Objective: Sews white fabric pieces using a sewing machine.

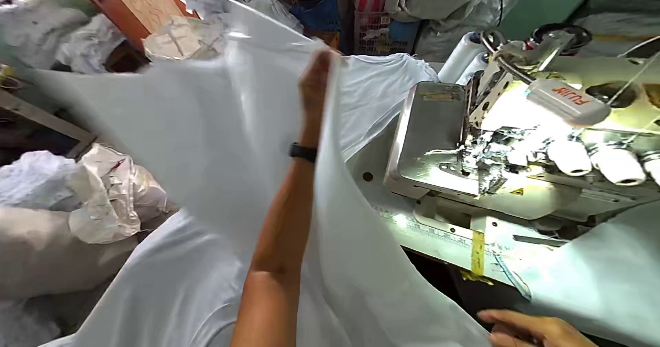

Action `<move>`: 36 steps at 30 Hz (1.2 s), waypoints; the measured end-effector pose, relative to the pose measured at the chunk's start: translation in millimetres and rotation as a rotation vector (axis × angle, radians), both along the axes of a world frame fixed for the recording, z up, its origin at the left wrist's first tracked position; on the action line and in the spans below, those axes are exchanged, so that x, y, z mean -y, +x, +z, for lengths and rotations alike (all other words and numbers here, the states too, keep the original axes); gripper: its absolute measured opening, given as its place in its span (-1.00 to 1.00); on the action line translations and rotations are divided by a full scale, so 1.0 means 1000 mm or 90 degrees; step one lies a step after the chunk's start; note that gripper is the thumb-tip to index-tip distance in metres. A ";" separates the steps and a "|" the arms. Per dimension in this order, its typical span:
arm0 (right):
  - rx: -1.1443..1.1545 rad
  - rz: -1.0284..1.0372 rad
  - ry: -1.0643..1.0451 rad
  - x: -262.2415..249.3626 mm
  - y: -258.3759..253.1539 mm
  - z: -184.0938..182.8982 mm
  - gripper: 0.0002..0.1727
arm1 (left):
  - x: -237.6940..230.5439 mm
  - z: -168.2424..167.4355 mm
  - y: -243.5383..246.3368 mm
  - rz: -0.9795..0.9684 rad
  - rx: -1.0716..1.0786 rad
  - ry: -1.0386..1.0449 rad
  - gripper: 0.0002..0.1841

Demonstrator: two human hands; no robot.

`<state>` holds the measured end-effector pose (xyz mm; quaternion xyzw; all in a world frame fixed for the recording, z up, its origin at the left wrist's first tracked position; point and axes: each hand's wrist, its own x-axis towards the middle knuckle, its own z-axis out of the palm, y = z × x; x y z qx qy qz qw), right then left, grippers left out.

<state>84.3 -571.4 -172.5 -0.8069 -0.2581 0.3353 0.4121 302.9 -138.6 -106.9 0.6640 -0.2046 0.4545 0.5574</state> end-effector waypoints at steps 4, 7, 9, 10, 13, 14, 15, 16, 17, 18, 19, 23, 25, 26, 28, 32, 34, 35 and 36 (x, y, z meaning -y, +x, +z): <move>0.077 -0.108 -0.038 0.004 0.010 -0.013 -0.69 | 0.090 -0.024 -0.025 -0.173 -0.331 0.192 -0.83; 0.279 -0.182 0.164 -0.029 0.040 -0.005 -0.66 | 0.099 -0.017 -0.033 -0.225 -0.350 0.379 -0.83; 0.371 -0.304 0.224 -0.067 0.064 0.015 -0.67 | 0.097 -0.011 -0.036 -0.249 -0.314 0.424 -0.84; 0.369 -0.363 0.258 -0.085 0.074 0.025 -0.77 | 0.096 -0.007 -0.037 -0.259 -0.294 0.430 -0.85; 0.190 -0.405 0.391 -0.125 0.100 0.051 -0.63 | 0.098 0.003 -0.045 -0.280 -0.250 0.416 -0.87; 0.120 -0.413 0.444 -0.136 0.108 0.054 -0.64 | 0.101 0.004 -0.050 -0.280 -0.234 0.400 -0.88; 0.078 -0.425 0.482 -0.145 0.114 0.054 -0.80 | 0.103 0.004 -0.057 -0.270 -0.216 0.380 -0.89; 0.086 -0.443 0.495 -0.152 0.117 0.053 -0.92 | 0.106 0.005 -0.068 -0.248 -0.196 0.364 -0.91; 0.142 -0.465 0.479 -0.155 0.117 0.050 -0.84 | 0.108 0.004 -0.083 -0.212 -0.181 0.365 -0.88; 0.231 -0.488 0.433 -0.155 0.116 0.047 -0.77 | 0.112 0.001 -0.094 -0.177 -0.171 0.364 -0.84; 0.328 -0.511 0.381 -0.153 0.113 0.043 -0.73 | 0.117 -0.008 -0.101 -0.152 -0.155 0.350 -0.84; 0.474 -0.618 0.313 -0.139 0.095 0.001 -0.79 | 0.129 -0.055 -0.106 -0.097 -0.146 0.477 -0.78; 0.381 -0.628 0.340 -0.139 0.074 -0.024 -0.81 | 0.130 -0.056 -0.104 -0.025 -0.146 0.582 -0.71; 0.298 -0.602 0.340 -0.139 0.062 -0.035 -0.72 | 0.131 -0.054 -0.102 -0.007 -0.144 0.608 -0.70; 0.118 -0.535 0.321 -0.136 0.047 -0.052 -0.68 | 0.131 -0.052 -0.100 0.010 -0.138 0.636 -0.68; -0.016 -0.423 0.353 -0.121 0.043 -0.054 -0.79 | 0.127 -0.056 -0.109 0.004 -0.153 0.691 -0.60; -0.070 -0.396 0.388 -0.115 0.050 -0.044 -0.78 | 0.126 -0.054 -0.114 0.000 -0.185 0.726 -0.58; -0.095 -0.379 0.409 -0.112 0.053 -0.039 -0.79 | 0.124 -0.053 -0.113 -0.002 -0.202 0.741 -0.57; -0.136 -0.360 0.447 -0.110 0.055 -0.033 -0.81 | 0.123 -0.050 -0.111 -0.007 -0.221 0.756 -0.56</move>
